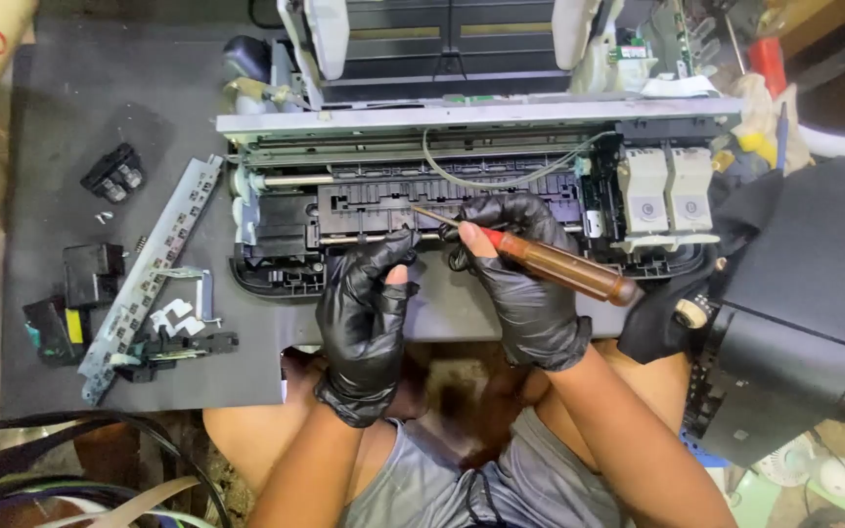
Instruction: Disassembling a printer to remove internal base components using a screwdriver and manual manipulation.
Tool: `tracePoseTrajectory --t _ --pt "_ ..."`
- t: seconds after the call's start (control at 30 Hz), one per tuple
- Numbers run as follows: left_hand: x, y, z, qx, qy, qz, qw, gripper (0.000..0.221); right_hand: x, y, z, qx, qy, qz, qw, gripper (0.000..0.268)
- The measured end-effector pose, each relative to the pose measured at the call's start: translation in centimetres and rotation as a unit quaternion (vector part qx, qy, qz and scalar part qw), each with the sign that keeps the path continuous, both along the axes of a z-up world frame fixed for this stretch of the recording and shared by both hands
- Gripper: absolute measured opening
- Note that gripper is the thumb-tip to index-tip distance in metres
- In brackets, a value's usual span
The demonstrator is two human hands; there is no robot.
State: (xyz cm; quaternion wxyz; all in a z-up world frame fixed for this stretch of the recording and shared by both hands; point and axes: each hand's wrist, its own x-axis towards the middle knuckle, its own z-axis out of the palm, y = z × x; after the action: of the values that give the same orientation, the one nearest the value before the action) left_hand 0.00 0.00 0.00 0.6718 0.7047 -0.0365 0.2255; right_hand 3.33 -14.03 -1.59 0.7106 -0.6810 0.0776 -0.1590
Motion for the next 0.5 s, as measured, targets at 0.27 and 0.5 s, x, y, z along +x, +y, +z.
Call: tracePoseTrajectory --t 0.27,0.5 --pt "-0.4 0.7 -0.3 0.089 -0.027 0.021 0.995 0.018 0.3 0.9 1.3 -0.085 -0.066 0.055 0.993 0.013" --pt "-0.4 1.5 -0.7 0.166 -0.060 0.044 0.983 0.018 3.1 0.3 1.0 0.008 -0.049 0.264 0.963 0.076"
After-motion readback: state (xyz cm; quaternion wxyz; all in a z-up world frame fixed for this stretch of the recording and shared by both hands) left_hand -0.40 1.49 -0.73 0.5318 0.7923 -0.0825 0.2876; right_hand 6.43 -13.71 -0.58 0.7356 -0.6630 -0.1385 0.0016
